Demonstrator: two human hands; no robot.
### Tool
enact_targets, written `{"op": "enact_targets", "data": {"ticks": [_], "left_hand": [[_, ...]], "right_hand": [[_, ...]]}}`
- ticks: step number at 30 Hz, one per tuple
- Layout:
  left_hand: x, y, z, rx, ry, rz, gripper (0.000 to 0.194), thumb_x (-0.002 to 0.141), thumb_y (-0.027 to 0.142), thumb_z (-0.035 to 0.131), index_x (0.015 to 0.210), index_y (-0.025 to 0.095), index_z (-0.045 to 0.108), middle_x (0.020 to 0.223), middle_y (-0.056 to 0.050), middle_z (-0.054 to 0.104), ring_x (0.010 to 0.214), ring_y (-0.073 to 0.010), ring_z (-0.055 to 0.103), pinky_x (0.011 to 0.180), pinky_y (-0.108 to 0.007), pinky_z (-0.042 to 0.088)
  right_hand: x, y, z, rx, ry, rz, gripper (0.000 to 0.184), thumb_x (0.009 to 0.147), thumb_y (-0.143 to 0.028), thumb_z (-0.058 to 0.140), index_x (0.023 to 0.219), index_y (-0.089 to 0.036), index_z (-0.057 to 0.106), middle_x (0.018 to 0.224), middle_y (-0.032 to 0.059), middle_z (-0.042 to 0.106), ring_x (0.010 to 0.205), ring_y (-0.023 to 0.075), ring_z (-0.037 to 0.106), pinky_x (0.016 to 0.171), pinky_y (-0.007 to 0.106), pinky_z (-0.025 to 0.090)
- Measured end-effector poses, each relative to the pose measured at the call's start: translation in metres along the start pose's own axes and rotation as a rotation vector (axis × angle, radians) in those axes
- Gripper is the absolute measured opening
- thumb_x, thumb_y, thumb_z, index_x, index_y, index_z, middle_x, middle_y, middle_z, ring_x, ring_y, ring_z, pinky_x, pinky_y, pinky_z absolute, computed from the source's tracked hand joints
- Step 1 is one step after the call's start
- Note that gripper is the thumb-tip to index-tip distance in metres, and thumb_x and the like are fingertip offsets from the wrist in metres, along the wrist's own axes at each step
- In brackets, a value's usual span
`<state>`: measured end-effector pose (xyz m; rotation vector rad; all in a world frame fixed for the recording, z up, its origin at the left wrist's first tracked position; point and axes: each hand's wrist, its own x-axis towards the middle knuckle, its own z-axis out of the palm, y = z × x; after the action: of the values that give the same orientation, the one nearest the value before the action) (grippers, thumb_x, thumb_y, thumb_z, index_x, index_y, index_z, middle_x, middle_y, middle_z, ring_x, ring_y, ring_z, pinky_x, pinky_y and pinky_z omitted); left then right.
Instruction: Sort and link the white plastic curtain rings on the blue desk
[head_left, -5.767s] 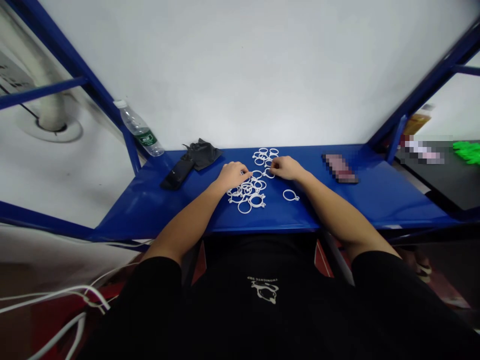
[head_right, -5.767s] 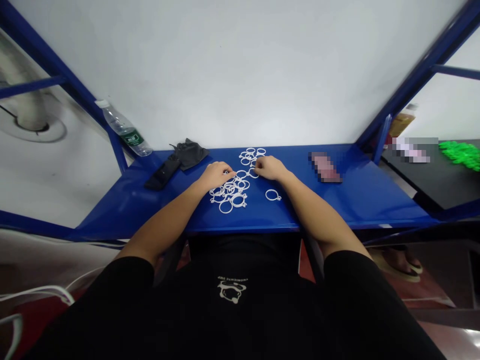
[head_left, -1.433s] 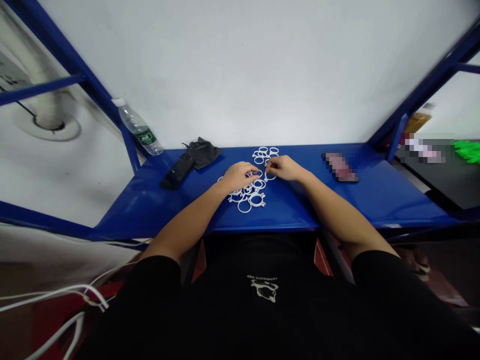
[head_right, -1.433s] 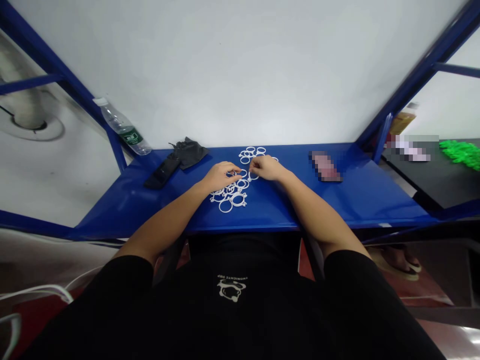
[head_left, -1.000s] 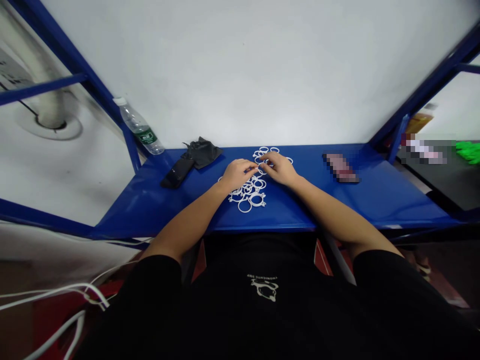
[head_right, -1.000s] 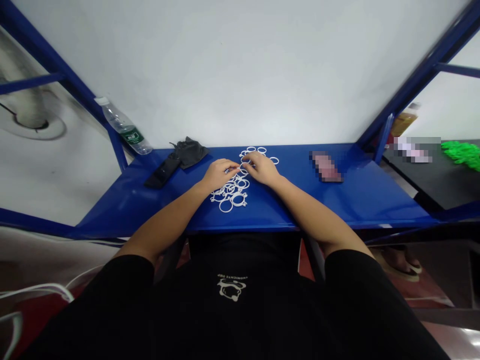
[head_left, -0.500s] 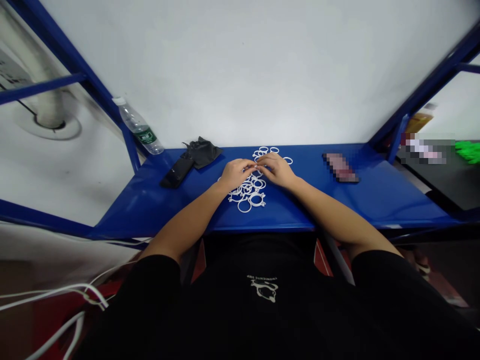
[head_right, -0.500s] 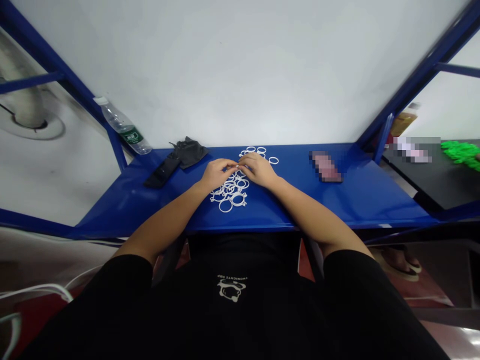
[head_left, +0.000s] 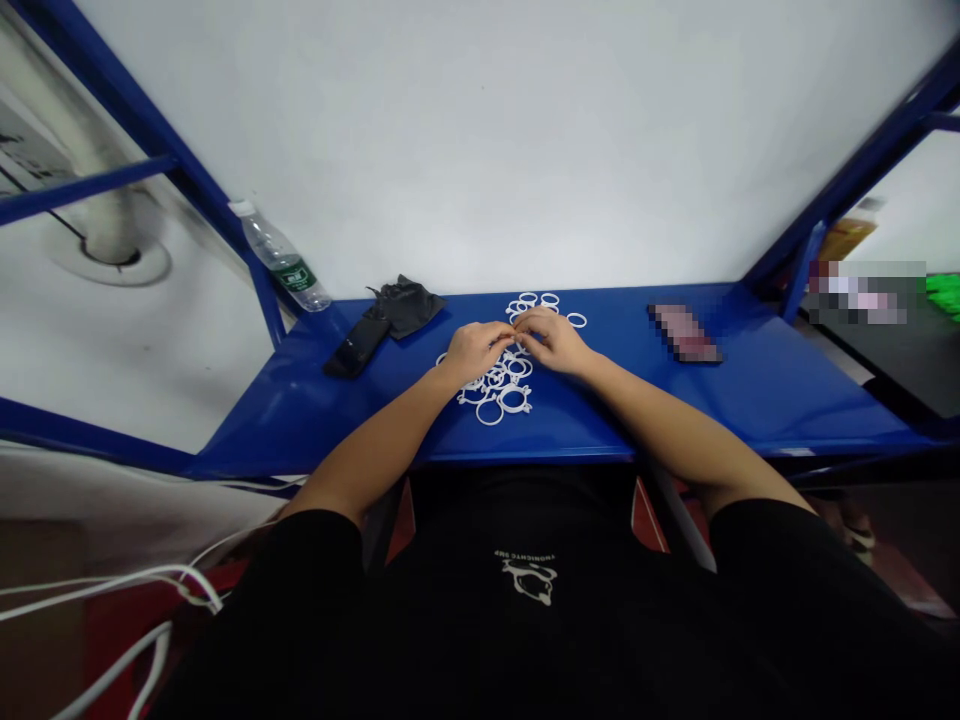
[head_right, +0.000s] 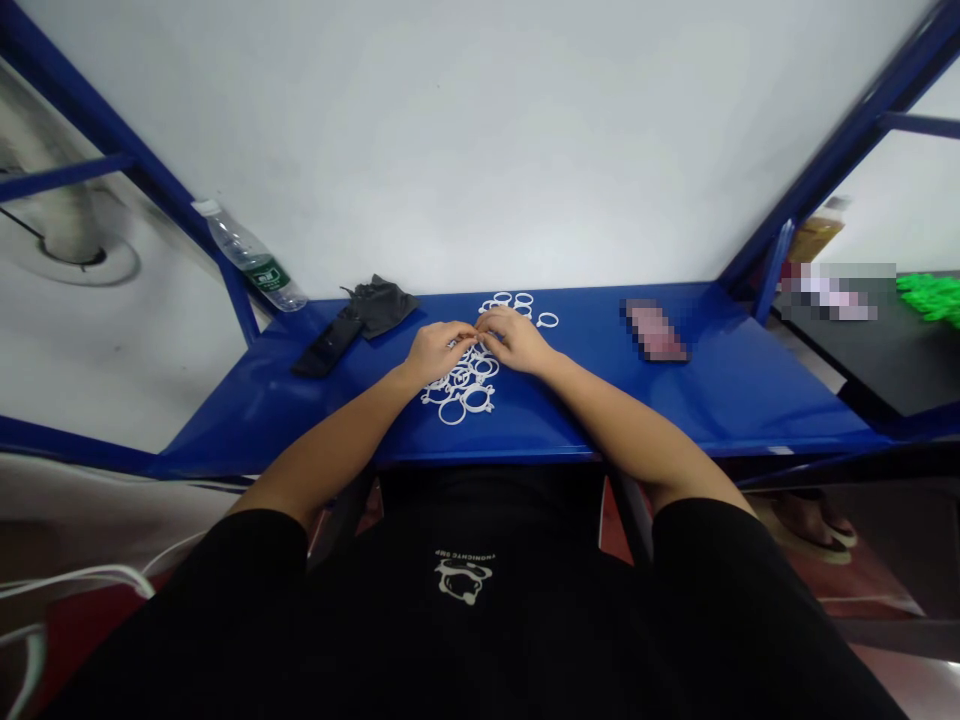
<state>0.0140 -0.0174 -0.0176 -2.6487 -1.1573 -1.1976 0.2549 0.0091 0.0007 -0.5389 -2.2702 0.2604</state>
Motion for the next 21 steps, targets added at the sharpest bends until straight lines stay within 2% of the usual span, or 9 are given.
{"op": "enact_targets", "data": {"ticks": [7,11,15,17,21], "left_hand": [[0.006,-0.005,0.003,-0.031,-0.021,-0.051,0.023,0.106,0.027,0.086,0.128,0.023,0.080,0.116,-0.008,0.086,0.111,-0.0265,0.080,0.104,-0.044,0.064],[0.005,-0.014,0.004,-0.004,-0.105,-0.054,0.013,0.107,0.023,0.081,0.119,0.024,0.085,0.127,-0.010,0.084,0.121,-0.0293,0.076,0.112,-0.050,0.061],[0.002,-0.017,0.006,0.015,-0.210,-0.101,0.020,0.105,0.019,0.076,0.117,0.027,0.089,0.135,-0.010,0.083,0.125,-0.0315,0.074,0.112,-0.053,0.059],[0.001,-0.016,0.007,0.011,-0.248,-0.110,0.020,0.105,0.020,0.076,0.115,0.029,0.090,0.134,-0.009,0.084,0.124,-0.0318,0.074,0.113,-0.054,0.059],[0.002,-0.014,0.008,0.012,-0.274,-0.112,0.019,0.104,0.021,0.075,0.111,0.030,0.091,0.131,-0.007,0.085,0.121,-0.0309,0.075,0.113,-0.053,0.058]], "right_hand": [[0.000,0.013,-0.008,-0.126,0.005,0.064,0.022,0.110,-0.035,0.058,0.103,-0.025,0.076,0.110,0.0135,0.083,0.106,0.0332,0.072,0.102,0.054,0.058],[-0.008,0.037,-0.023,-0.283,0.098,0.241,0.022,0.107,-0.036,0.063,0.097,-0.024,0.078,0.104,0.0147,0.082,0.102,0.0348,0.070,0.099,0.052,0.057],[-0.014,0.050,-0.033,-0.350,0.165,0.380,0.018,0.103,-0.032,0.067,0.096,-0.022,0.080,0.102,0.0150,0.082,0.100,0.0346,0.070,0.094,0.050,0.058],[-0.013,0.045,-0.032,-0.292,0.082,0.344,0.018,0.102,-0.030,0.067,0.102,-0.022,0.083,0.105,0.0131,0.084,0.096,0.0317,0.072,0.091,0.046,0.058],[-0.008,0.022,-0.018,-0.159,-0.226,0.175,0.025,0.100,-0.021,0.066,0.116,-0.023,0.086,0.108,0.0078,0.087,0.091,0.0253,0.076,0.085,0.037,0.056]]}}
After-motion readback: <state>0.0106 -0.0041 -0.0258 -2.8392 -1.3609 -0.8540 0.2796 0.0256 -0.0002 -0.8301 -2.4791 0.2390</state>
